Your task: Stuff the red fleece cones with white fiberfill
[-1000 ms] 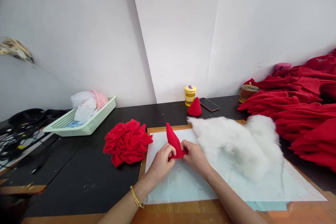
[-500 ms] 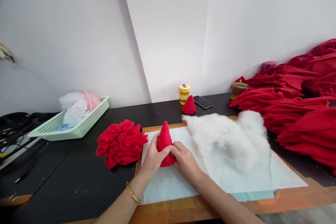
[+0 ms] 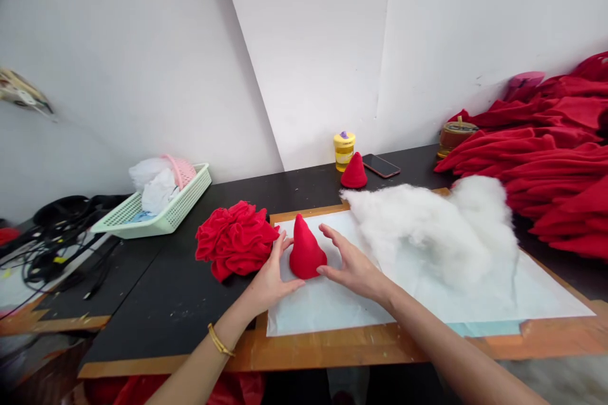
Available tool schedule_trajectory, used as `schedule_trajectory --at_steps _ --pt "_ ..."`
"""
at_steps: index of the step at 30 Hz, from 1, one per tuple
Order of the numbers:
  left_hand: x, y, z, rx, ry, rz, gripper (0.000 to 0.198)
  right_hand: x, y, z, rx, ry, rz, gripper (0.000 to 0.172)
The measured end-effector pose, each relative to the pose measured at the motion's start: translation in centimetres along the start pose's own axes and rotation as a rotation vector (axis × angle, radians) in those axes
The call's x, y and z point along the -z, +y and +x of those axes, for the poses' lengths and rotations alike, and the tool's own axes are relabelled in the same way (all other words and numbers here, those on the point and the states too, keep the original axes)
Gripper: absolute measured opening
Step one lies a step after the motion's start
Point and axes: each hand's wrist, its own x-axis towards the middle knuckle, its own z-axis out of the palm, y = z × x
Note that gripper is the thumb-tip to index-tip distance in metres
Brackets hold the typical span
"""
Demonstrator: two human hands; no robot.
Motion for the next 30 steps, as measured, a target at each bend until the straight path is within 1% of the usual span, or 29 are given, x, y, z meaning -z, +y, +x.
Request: schedule_trajectory --at_steps 3,5,7,9,12,14,16,19,21,23,24,26,27,30 --pt "1.0 -0.4 -0.3 -0.032 0.012 -0.009 0.104 -0.1 -0.1 1.5 -0.020 -0.058 0.120 0.089" --pt "1.2 -0.6 -0.2 -0.047 0.059 -0.053 0.094 -0.4 -0.6 2.4 -0.037 -0.091 0.185 0.093" --pt "1.2 -0.6 0.2 -0.047 0.133 -0.130 0.082 -1.2 -1.2 3.2 -0.058 -0.101 0.231 0.095" --pt "0.9 -0.8 0.9 -0.034 0.187 -0.196 0.070 -2.5 -1.7 3.8 -0.075 -0.075 0.239 0.095" --pt "0.4 -1.5 1.6 0.024 0.197 -0.233 0.060 -4.6 -1.8 4.3 -0.098 -0.048 0.213 0.084" --pt "0.1 -2.1 1.7 0.071 0.195 -0.244 0.056 -5.1 -1.6 4.3 -0.115 -0.075 0.209 0.072" --pt "0.1 -2.4 1.4 0.104 0.191 -0.251 0.053 -4.5 -1.4 4.0 -0.123 -0.124 0.212 0.066" --pt "0.3 -1.7 0.5 0.095 0.193 -0.252 0.054 -2.2 -1.6 3.4 -0.164 -0.203 0.322 0.068" --pt "0.5 -0.3 -0.2 0.043 0.184 -0.250 0.061 -0.5 -2.1 2.9 -0.208 -0.234 0.487 0.072" --pt "0.5 1.4 -0.9 -0.076 0.142 -0.202 0.064 0.5 -2.6 2.3 -0.232 -0.242 0.659 0.073" --pt "0.3 2.2 -1.2 -0.149 0.125 -0.162 0.061 0.8 -2.8 2.0 -0.232 -0.238 0.721 0.073" --pt "-0.3 3.6 -1.7 -0.291 0.128 -0.070 0.050 0.7 -3.1 1.5 -0.227 -0.219 0.823 0.070" --pt "-0.7 4.0 -1.9 -0.348 0.148 -0.032 0.045 0.5 -3.2 1.3 -0.225 -0.205 0.867 0.068" --pt "-2.1 4.6 -2.2 -0.453 0.257 0.029 0.039 -0.5 -3.4 0.8 -0.210 -0.161 0.971 0.065"
